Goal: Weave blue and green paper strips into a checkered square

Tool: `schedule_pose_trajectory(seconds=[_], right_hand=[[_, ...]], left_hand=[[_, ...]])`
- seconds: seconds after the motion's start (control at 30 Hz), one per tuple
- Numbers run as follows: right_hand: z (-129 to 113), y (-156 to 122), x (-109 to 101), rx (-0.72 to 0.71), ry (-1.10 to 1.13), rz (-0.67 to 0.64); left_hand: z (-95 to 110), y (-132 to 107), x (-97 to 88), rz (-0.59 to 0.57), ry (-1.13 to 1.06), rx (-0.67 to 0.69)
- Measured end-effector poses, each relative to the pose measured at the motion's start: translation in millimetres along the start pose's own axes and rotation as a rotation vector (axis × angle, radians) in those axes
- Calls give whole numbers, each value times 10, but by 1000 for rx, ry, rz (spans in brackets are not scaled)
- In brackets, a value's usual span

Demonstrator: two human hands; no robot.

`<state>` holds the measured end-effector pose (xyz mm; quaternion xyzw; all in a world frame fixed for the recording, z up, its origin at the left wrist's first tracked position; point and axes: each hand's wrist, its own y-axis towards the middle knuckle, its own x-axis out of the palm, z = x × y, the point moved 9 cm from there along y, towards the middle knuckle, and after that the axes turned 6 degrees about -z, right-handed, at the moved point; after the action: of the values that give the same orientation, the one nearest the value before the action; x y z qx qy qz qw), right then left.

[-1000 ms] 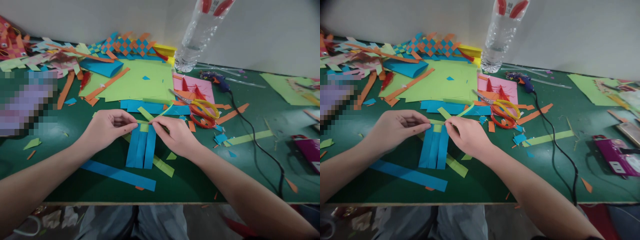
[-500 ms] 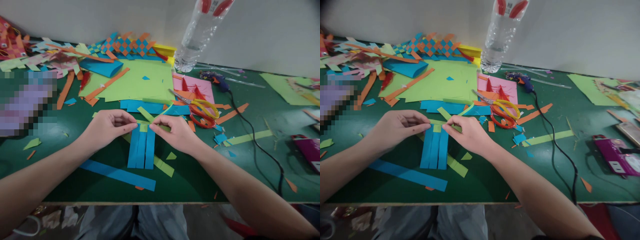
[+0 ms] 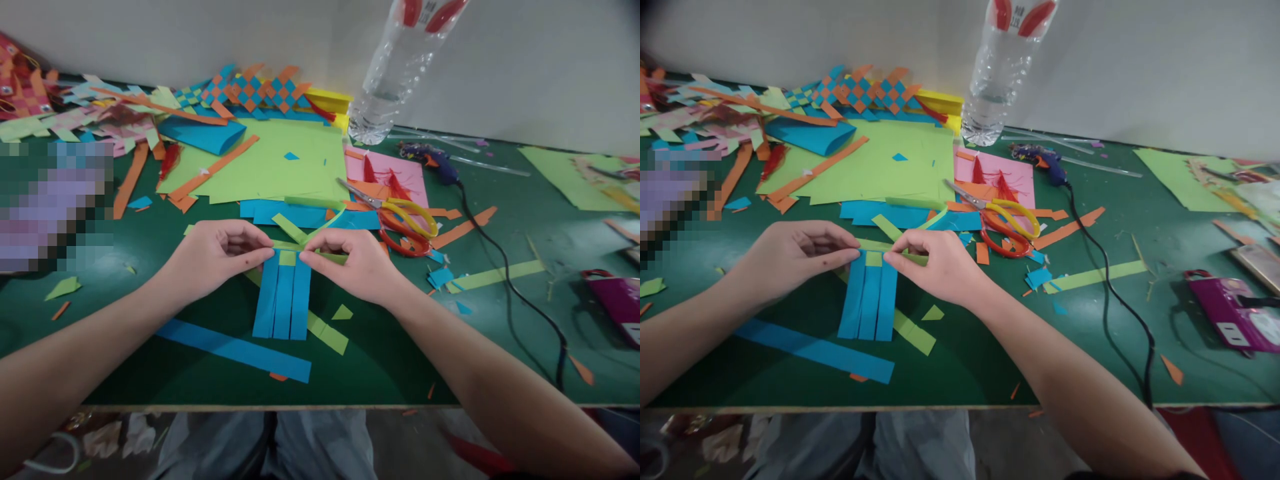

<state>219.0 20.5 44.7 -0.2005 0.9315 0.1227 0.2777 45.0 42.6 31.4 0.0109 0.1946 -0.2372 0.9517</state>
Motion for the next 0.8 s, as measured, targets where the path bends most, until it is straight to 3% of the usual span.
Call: schedule_pose_trajectory(seconds=[0.4,0.53,0.7,0.8], right_hand=[[0,2,-29,-43,45,20],[26,24,-87,-55,41,4],[97,46,-180,-41,100,17],[114,49,-193,-48,148,21]], left_hand=[[25,-13,-22,18,43,-15],[33,-20,-107,60,102,-3],[71,-50,-210,89,373,50],[91,-43,-150,26,508,140]])
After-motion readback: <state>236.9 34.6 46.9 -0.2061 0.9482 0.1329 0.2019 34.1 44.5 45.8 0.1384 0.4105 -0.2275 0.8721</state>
